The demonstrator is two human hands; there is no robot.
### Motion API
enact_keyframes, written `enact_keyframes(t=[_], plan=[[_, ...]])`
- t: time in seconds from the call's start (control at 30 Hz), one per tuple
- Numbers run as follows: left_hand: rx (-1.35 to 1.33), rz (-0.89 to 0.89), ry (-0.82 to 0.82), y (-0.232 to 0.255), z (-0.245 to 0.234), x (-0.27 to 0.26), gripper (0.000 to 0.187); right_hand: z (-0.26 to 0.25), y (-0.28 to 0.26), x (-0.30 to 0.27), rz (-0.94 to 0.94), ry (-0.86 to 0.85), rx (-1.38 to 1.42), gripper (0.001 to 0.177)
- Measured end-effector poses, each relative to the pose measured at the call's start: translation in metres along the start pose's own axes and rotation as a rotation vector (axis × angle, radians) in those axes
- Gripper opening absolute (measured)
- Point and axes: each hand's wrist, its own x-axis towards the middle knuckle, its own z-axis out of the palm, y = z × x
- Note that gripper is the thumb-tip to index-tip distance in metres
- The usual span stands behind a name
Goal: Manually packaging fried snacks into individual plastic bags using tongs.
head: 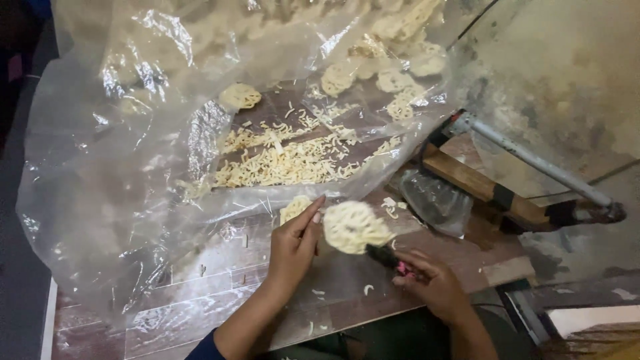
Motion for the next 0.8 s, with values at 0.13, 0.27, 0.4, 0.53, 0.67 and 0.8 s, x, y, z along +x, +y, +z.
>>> enact_keyframes(t=[0.13, 0.27, 0.4, 0.53, 0.67, 0.8], plan=[[0.256, 0.23, -0.015, 0.001, 0.005, -0.005, 0.048, -0.002, 0.003, -0.015, -0.177, -0.124, -0.587, 0.058], [0.48, 0.606, -0.053, -0.018, 0.024, 0.001, 0.025, 0.001, 0.009, -0.013, -0.185, -0.153, -0.416, 0.052], [0.635, 0.792, -0.139, -0.01, 0.038, -0.007, 0.049, 0.006, 0.01, -0.018, -0.127, -0.181, -0.44, 0.051], [0.596, 0.945, -0.225, -0.016, 0.052, -0.01, 0.052, -0.006, 0.019, -0.025, -0.182, -0.19, -0.569, 0.051], [0.452, 0.797, -0.437, -0.002, 0.066, -0.023, 0.025, -0.01, 0.019, -0.025, -0.08, -0.079, -0.467, 0.056], [0.412, 0.949, -0.381, -0.003, 0.081, -0.038, 0.048, -0.001, 0.047, -0.018, -0.141, -0.03, -0.365, 0.019]])
